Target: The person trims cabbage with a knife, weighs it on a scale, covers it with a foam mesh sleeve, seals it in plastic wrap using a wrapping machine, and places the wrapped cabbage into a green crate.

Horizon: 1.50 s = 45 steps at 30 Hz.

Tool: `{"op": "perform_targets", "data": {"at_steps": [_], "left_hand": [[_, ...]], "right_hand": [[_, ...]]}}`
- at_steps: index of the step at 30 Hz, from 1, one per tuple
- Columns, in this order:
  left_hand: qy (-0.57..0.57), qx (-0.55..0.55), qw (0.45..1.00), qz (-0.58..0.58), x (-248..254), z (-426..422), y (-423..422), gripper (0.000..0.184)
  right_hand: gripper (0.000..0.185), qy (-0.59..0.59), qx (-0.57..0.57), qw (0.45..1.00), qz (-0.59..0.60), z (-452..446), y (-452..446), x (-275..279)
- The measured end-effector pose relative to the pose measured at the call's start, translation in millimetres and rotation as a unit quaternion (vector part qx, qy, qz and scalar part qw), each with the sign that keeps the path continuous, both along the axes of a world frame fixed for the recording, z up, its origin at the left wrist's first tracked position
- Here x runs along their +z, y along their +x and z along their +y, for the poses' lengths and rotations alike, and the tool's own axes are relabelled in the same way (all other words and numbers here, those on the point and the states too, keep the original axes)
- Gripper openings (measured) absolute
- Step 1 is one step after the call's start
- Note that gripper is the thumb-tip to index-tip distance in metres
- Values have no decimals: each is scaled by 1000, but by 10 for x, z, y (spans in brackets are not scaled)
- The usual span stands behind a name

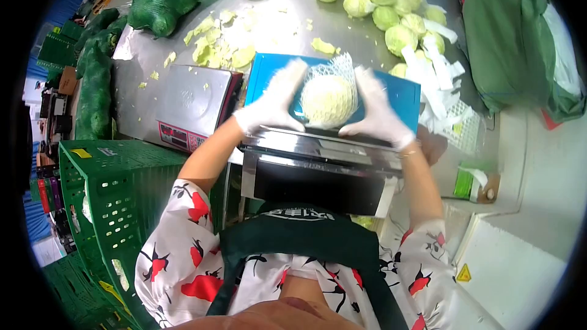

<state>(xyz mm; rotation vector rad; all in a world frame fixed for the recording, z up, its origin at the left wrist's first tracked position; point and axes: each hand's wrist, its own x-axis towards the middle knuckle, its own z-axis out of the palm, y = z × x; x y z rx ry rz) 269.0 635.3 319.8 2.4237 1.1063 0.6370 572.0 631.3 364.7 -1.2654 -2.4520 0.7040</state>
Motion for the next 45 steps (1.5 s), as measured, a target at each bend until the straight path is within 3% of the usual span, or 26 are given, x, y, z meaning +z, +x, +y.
{"op": "perform_targets", "data": {"at_steps": [1, 3, 7, 8, 11, 12, 13, 16, 17, 19, 21, 23, 25, 26, 29, 30, 31, 32, 33, 34, 35, 37, 39, 41, 43, 45], "left_hand": [[-13, -17, 999, 48, -124, 57, 114, 136], [-197, 0, 977, -80, -210, 150, 240, 135], [-329, 18, 923, -201, -151, 104, 249, 123], [-318, 1, 912, -259, -189, -9, 255, 106], [-515, 39, 769, -375, -29, -503, 295, 81], [-497, 33, 794, -349, 17, -736, 292, 66], [-482, 29, 822, -301, 150, -978, 270, 66], [-669, 9, 702, -243, 368, -1649, 206, 70], [-570, -11, 788, -233, 193, -1865, 233, 70], [-701, 15, 674, -234, -82, -2027, 174, 69], [-745, 42, 615, -256, -392, -2018, 129, 71], [-786, 101, 556, -251, -529, -1989, 95, 65], [-783, 73, 572, -232, -643, -2085, -30, 68], [-769, 74, 569, -281, -572, -2122, -91, 66], [-730, 104, 552, -390, -436, -2450, -205, 54], [-628, 123, 715, -281, -453, -2568, -252, 48], [-496, 136, 842, -160, -316, -2623, -283, 44], [-282, 84, 954, -64, -635, -2775, -403, 40], [-168, 67, 981, -63, -788, -2814, -448, 32], [-259, 114, 955, -88, -733, -2800, -422, 31], [-350, 157, 917, -111, -597, -2771, -390, 30], [-329, 195, 901, -206, -331, -2599, -357, 27], [-489, 240, 766, -342, -71, -2481, -364, 28], [-569, 215, 693, -387, -288, -2616, -417, 30], [-629, 212, 685, -302, -538, -2793, -387, 26], [-724, 137, 670, -82, -843, -2903, -204, 28]], "right_hand": [[130, -24, 15, 1000, 6, 90, -128, -225], [128, -177, -39, 966, 182, 158, -237, -328], [113, -254, -87, 928, 259, 41, -258, -403], [106, -284, -97, 910, 287, -57, -269, -358], [72, -363, -141, 857, 337, -581, -287, -54], [66, -378, -141, 850, 340, -797, -306, 146], [66, -445, -171, 840, 260, -1021, -215, 275], [87, -541, -156, 760, 324, -1858, -64, 211], [87, -555, -148, 762, 298, -2018, -89, 215], [80, -595, -184, 728, 287, -2170, -168, -39], [74, -640, -194, 690, 276, -2135, -256, -257], [74, -713, -188, 593, 325, -2132, -260, -573], [73, -734, -179, 523, 394, -2151, -357, -627], [67, -713, -166, 517, 443, -2243, -352, -682], [57, -664, -117, 623, 396, -2382, 1, -590], [40, -529, -181, 777, 290, -2505, 21, -615], [34, -451, -199, 832, 253, -2668, 102, -766], [28, -369, -215, 879, 214, -2841, 211, -985], [24, -283, -228, 916, 172, -2948, 274, -1106], [16, -334, -302, 848, 280, -2921, 155, -968], [15, -313, -361, 829, 288, -2821, 13, -751], [19, -336, -422, 758, 367, -2618, -21, -467], [24, -397, -439, 740, 319, -2554, 97, -378], [24, -466, -433, 720, 277, -2833, 260, -585], [25, -518, -448, 696, 216, -3266, 350, -1127], [26, -540, -447, 691, 177, -3342, -43, -1392]]}}
